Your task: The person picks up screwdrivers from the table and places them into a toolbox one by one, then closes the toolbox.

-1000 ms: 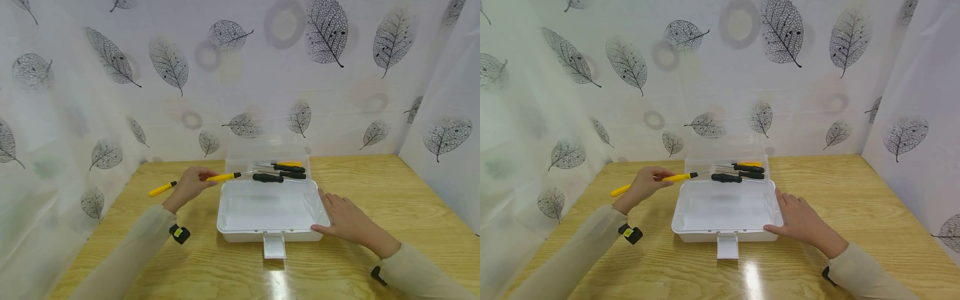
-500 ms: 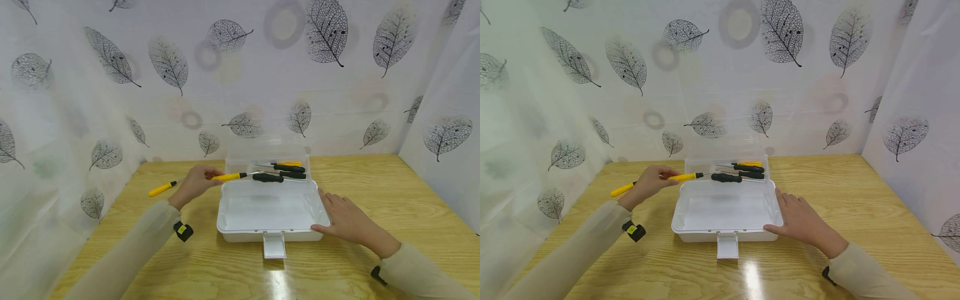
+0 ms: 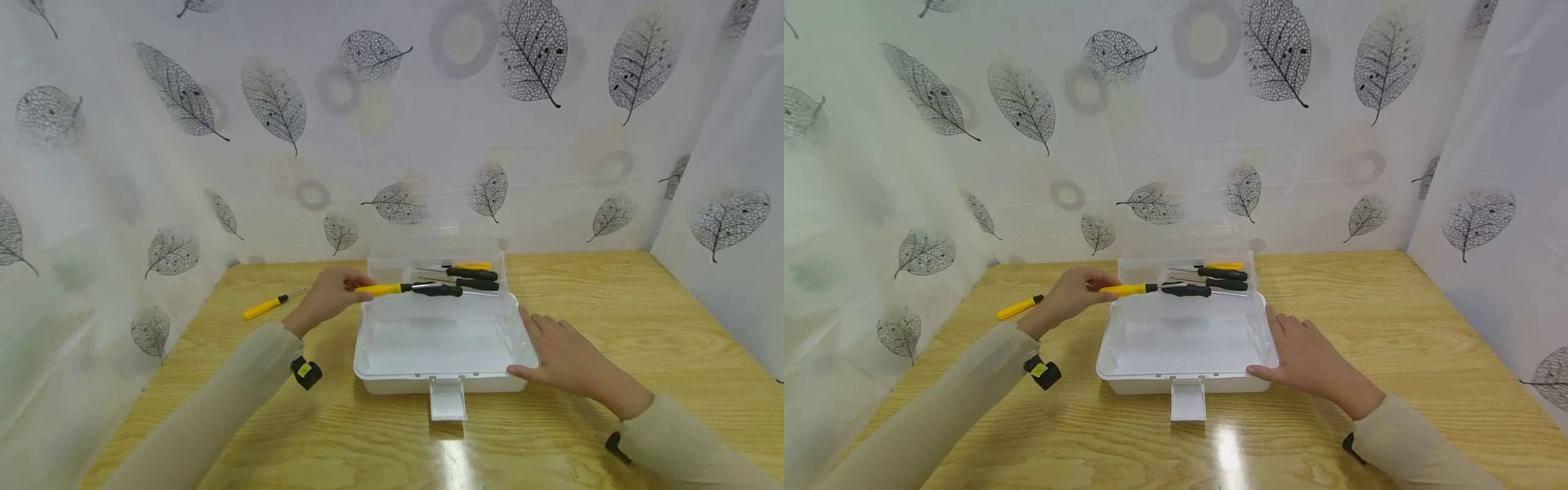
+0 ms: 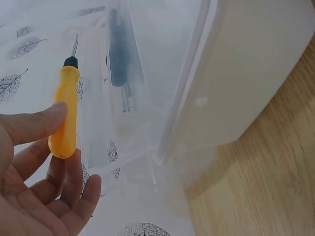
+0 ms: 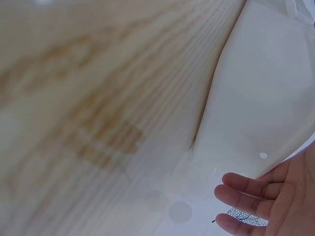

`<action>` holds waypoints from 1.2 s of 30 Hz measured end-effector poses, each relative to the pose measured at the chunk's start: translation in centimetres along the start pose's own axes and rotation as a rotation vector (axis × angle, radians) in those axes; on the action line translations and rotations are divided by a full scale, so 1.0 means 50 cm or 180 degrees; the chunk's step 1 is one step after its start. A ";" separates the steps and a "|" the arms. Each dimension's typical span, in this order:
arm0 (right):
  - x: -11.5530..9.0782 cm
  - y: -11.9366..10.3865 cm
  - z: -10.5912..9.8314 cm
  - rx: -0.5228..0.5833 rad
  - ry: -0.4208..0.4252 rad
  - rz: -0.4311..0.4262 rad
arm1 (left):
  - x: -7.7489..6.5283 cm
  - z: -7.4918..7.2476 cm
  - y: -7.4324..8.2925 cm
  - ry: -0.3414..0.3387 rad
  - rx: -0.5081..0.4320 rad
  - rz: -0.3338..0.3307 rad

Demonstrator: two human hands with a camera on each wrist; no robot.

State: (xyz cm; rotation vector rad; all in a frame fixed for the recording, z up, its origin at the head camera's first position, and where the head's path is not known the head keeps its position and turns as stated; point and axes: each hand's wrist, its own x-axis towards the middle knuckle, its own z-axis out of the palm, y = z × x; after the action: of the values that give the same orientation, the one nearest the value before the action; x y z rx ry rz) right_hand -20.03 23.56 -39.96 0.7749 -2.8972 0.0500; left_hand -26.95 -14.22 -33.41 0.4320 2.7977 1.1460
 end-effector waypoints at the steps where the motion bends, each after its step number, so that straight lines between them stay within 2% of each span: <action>1: 0.000 0.000 0.000 0.0003 -0.0003 0.0003 | 0.001 0.001 0.001 -0.0011 -0.0012 -0.0009; 6: 0.001 0.001 0.001 -0.0004 -0.0015 0.0011 | 0.006 0.005 0.007 -0.0038 -0.0035 -0.0009; 16: 0.002 0.003 0.003 -0.0001 0.0009 -0.0011 | 0.017 0.012 0.018 -0.0088 0.0042 0.0119; 27: 0.001 0.004 0.003 0.0010 0.0011 -0.0012 | 0.027 0.020 0.030 -0.0159 0.0106 0.0073; 36: 0.001 0.000 -0.001 0.0006 0.0006 -0.0012 | 0.035 0.026 0.038 -0.0214 0.0269 0.0061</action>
State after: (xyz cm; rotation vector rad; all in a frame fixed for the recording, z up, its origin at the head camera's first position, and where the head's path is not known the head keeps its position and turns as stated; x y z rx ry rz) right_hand -20.08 23.55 -39.93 0.7800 -2.8944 0.0530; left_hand -27.94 -11.58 -32.96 0.4957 2.7971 1.0001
